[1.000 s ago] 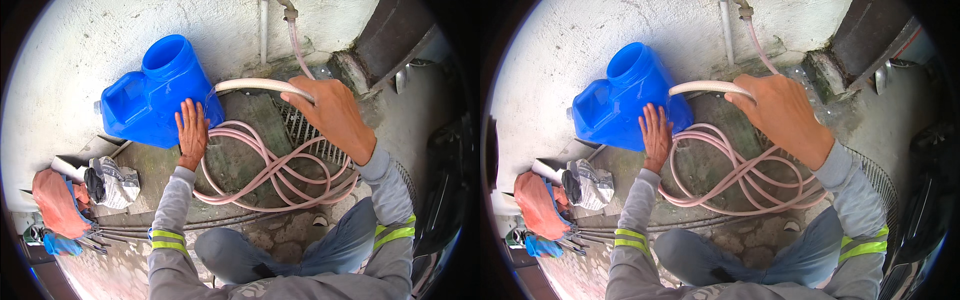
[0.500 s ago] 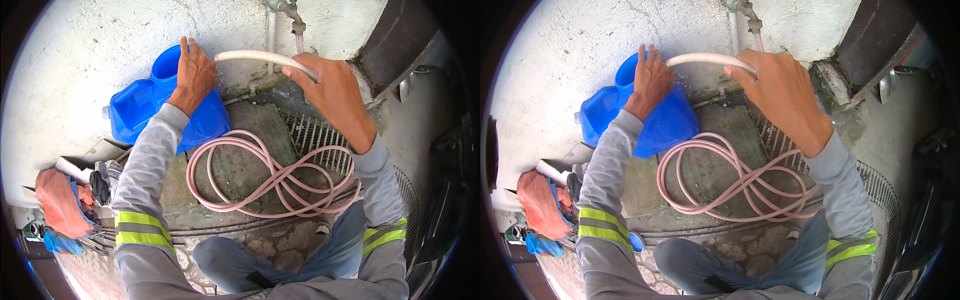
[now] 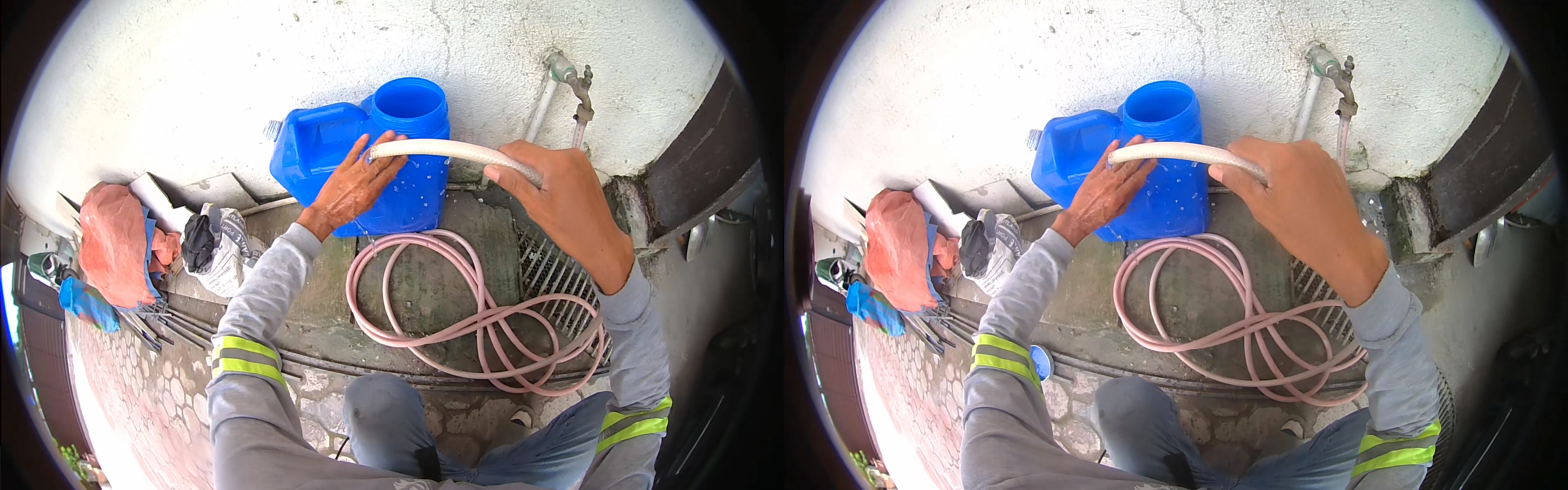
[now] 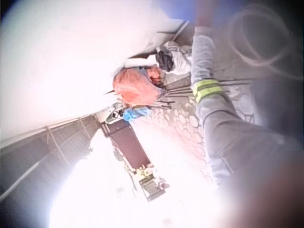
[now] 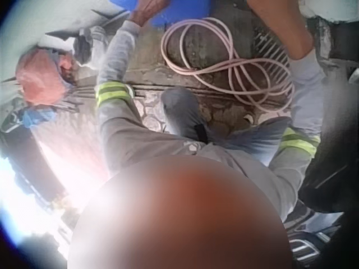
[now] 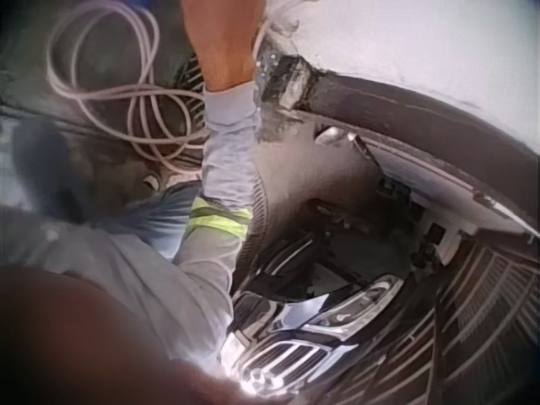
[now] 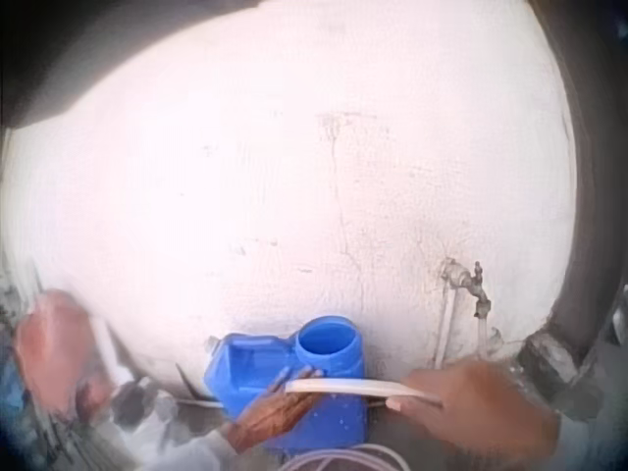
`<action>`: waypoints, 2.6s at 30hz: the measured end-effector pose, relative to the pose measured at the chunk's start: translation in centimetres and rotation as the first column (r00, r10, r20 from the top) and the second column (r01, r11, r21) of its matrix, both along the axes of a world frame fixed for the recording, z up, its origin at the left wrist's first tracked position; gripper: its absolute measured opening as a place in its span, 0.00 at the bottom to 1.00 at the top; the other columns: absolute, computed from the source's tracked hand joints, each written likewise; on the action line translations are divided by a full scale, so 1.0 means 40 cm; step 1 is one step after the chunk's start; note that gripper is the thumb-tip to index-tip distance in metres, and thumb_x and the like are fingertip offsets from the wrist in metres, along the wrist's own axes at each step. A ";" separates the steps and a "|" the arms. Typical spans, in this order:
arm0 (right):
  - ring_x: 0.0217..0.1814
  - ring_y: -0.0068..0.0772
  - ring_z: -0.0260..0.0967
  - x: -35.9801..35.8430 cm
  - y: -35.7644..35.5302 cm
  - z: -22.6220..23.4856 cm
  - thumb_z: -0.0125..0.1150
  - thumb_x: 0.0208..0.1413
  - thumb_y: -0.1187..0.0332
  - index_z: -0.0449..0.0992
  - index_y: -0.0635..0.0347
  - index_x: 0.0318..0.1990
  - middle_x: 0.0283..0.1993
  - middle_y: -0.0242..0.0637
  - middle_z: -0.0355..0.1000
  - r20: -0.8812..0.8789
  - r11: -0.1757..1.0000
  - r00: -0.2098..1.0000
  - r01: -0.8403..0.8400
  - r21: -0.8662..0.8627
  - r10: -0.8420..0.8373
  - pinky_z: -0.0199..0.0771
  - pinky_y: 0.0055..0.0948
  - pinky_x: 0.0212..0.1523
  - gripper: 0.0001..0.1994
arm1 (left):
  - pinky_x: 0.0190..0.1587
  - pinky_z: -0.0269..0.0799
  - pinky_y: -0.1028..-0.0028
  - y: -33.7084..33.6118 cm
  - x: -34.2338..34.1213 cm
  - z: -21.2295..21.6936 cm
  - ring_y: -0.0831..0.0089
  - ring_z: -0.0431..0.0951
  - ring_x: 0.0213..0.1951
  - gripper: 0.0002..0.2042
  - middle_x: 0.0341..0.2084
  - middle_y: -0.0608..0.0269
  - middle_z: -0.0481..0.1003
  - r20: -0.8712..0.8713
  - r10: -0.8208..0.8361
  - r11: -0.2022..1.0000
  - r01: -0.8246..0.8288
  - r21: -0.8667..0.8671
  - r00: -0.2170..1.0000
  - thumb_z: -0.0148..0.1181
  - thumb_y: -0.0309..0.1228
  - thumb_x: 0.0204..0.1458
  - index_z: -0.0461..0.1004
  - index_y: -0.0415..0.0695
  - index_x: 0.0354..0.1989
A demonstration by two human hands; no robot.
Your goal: The person carries three blue plastic water containers from a garage area to an outdoor tiled space. They unscrew the caps, place one container under a wall tap, and fill it using a hose. The person then secures the cap on the filled container.
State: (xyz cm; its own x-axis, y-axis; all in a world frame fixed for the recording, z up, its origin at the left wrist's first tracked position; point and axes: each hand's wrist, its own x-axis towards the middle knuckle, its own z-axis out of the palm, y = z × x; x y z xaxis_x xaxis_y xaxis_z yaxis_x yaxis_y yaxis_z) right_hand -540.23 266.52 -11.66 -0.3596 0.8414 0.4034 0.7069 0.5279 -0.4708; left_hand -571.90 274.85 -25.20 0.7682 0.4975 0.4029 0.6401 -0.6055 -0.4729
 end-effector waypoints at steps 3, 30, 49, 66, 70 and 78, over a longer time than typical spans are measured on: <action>0.21 0.45 0.69 -0.064 0.015 -0.005 0.60 0.59 0.57 0.79 0.62 0.34 0.20 0.47 0.71 0.013 0.989 0.994 -0.105 0.101 0.105 0.65 0.41 0.24 0.15 | 0.71 0.45 0.51 -0.084 -0.156 -0.002 0.61 0.57 0.70 0.22 0.68 0.58 0.59 0.296 0.278 0.955 -0.229 -0.190 0.914 0.54 0.32 0.59 0.67 0.47 0.63; 0.19 0.28 0.69 -0.069 0.039 0.088 0.59 0.61 0.54 0.80 0.67 0.39 0.21 0.41 0.72 0.120 0.995 0.988 -0.094 -0.033 0.097 0.65 0.29 0.23 0.20 | 0.59 0.64 0.49 -0.371 -0.053 0.081 0.43 0.67 0.62 0.31 0.60 0.41 0.66 0.674 0.466 0.885 -0.299 -0.358 0.573 0.68 0.44 0.49 0.70 0.42 0.60; 0.26 0.55 0.71 -0.008 0.013 -0.115 0.60 0.58 0.59 0.76 0.60 0.31 0.21 0.47 0.71 0.339 0.999 0.941 -0.017 -0.029 0.026 0.69 0.47 0.27 0.13 | 0.68 0.38 0.39 -0.264 -0.058 -0.235 0.42 0.46 0.71 0.40 0.70 0.37 0.48 0.312 0.615 0.650 -0.241 -0.721 0.724 0.47 0.66 0.53 0.57 0.53 0.70; 0.24 0.54 0.71 0.153 -0.071 -0.157 0.61 0.58 0.59 0.78 0.63 0.32 0.20 0.47 0.71 0.250 0.963 0.933 0.269 -0.011 -0.258 0.69 0.45 0.26 0.14 | 0.70 0.43 0.47 0.076 0.335 -0.248 0.48 0.48 0.71 0.31 0.68 0.46 0.55 0.058 0.169 0.711 -0.081 -0.699 0.984 0.42 0.57 0.61 0.67 0.47 0.64; 0.23 0.53 0.69 0.188 -0.140 -0.147 0.62 0.56 0.61 0.80 0.63 0.33 0.19 0.48 0.70 0.255 0.908 0.954 0.241 -0.343 -0.157 0.67 0.44 0.27 0.13 | 0.71 0.40 0.48 -0.060 0.282 -0.242 0.51 0.47 0.72 0.26 0.69 0.49 0.54 0.135 -0.176 0.685 0.220 -0.695 0.975 0.47 0.53 0.61 0.70 0.51 0.61; 0.17 0.43 0.60 0.225 -0.103 -0.166 0.62 0.58 0.56 0.80 0.68 0.36 0.19 0.49 0.67 0.158 0.909 0.896 0.404 0.102 -0.416 0.59 0.38 0.23 0.18 | 0.70 0.44 0.49 0.145 0.393 -0.235 0.52 0.54 0.70 0.29 0.64 0.48 0.63 0.064 0.106 0.663 -0.022 -0.748 0.992 0.56 0.58 0.53 0.75 0.49 0.54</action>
State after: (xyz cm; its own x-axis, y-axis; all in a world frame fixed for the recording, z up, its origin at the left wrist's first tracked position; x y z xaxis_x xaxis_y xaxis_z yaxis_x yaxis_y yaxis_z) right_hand -531.22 262.39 -18.29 -0.0573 0.9035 0.4249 0.9340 0.1988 -0.2968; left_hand -556.17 280.64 -34.59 0.7022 0.7097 -0.0569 0.7062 -0.6842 0.1821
